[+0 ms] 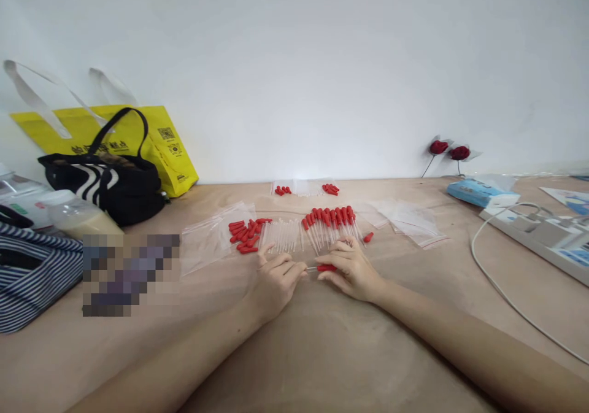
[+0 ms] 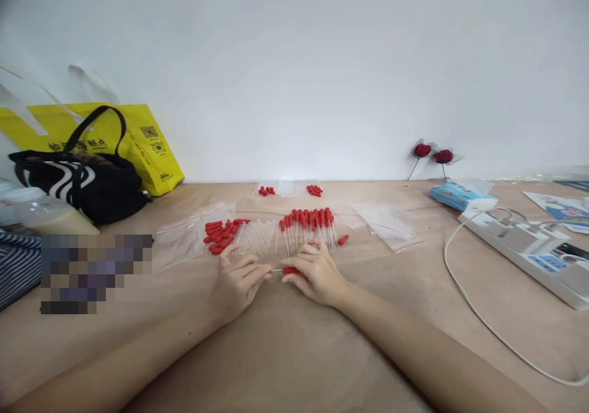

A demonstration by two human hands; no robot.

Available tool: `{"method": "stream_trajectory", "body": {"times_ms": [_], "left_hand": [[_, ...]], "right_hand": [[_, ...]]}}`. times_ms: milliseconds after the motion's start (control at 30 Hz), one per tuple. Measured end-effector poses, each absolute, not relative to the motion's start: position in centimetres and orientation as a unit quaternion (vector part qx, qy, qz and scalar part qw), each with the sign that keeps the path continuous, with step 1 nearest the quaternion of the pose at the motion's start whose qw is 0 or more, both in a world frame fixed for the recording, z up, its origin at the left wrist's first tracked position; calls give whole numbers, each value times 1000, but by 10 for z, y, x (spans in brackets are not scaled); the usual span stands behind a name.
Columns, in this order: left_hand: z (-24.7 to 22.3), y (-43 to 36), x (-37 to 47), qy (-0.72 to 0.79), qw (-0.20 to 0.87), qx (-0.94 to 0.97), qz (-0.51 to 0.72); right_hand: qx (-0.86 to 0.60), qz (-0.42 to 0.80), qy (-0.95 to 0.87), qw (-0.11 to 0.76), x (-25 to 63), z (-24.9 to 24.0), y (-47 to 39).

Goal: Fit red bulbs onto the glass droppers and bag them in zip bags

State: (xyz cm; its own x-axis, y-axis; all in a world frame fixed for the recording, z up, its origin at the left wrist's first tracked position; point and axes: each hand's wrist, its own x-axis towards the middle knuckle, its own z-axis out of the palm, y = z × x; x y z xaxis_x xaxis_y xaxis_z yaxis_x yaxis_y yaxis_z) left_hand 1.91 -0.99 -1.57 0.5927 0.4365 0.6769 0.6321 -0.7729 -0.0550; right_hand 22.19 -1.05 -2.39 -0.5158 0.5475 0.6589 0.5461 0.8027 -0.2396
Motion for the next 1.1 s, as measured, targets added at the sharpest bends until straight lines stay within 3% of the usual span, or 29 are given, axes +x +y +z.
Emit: {"method": "stream_trajectory", "body": {"times_ms": [500,733,833,933,1100], "left_hand": [[-17,-12,19,-311,130,-878,-341],[-3,-10,20,-310,130,-905,-261],[14,-1,26,-383,70,-884,-259],[29,21,36,-493,-67,-836,-231],[30,64,61,-574,-186,-781,-162]], "right_hand": [[-294,-15,-863,411,214,-28,-11],[-302,38,-863,403,224,-14,-9],[-359,48,-819,444,239,-5,1],[-483,37,-735,475,265,-5,21],[-658,15,-690,302,314,-12,47]]}}
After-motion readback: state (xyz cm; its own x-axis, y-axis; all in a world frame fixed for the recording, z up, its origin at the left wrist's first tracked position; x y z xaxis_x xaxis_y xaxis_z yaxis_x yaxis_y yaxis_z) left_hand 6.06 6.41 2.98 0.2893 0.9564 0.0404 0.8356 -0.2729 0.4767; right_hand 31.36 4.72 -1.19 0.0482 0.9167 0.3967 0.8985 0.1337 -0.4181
